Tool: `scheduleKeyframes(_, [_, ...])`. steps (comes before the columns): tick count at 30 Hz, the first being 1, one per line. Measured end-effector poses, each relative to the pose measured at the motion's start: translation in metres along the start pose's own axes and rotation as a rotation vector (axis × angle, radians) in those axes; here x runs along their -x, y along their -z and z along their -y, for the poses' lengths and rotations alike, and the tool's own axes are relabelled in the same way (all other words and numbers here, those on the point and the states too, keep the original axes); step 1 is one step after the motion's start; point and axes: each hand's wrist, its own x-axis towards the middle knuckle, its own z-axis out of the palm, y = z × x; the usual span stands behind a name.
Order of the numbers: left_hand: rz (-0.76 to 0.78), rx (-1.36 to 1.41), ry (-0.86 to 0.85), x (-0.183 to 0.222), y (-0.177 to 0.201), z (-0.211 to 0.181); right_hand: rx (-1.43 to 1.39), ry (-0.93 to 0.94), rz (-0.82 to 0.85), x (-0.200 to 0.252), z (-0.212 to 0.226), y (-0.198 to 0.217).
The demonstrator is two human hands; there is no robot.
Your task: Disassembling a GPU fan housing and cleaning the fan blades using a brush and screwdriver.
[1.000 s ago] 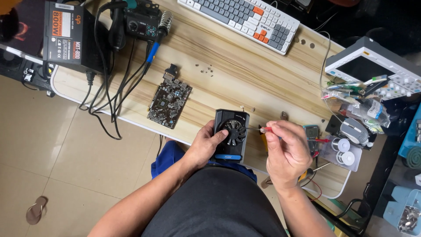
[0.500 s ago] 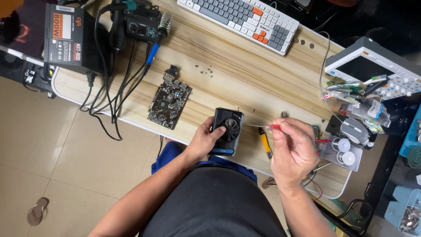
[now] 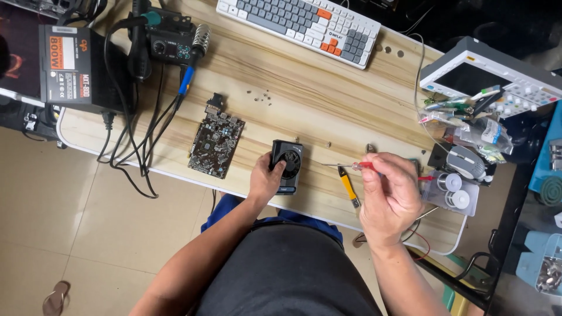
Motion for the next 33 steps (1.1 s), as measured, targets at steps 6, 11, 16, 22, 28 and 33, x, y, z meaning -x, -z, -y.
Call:
scheduleKeyframes(6, [-0.083,-0.151,-0.002,-0.022,-0.007,0.035,-0.021,-0.034,-0.009,0.000,0.003,-0.001])
scheduleKeyframes(11, [-0.091,-0.261,-0.064,-0.027,0.000,0.043,-0.051,-0.030,-0.027,0.000,0.002,-0.007])
scheduleKeyframes(16, [-0.166,-0.473,-0.181,0.012,0.017,-0.015,-0.044,-0.049,-0.044,0.000,0.006,-0.013])
scheduleKeyframes(22, [0.107,-0.132,-0.528,0.039,0.015,-0.061,-0.090,-0.042,-0.043,0.002,0.001,-0.015])
scheduleKeyframes(28, [0.131,-0.124,-0.517,0.037,0.009,-0.086,-0.087,-0.062,-0.067,0.001,0.002,-0.019])
scheduleKeyframes(33, [0.099,-0.197,-0.657,0.038,0.006,-0.087,-0.090,-0.087,-0.088,0.006,-0.008,-0.016])
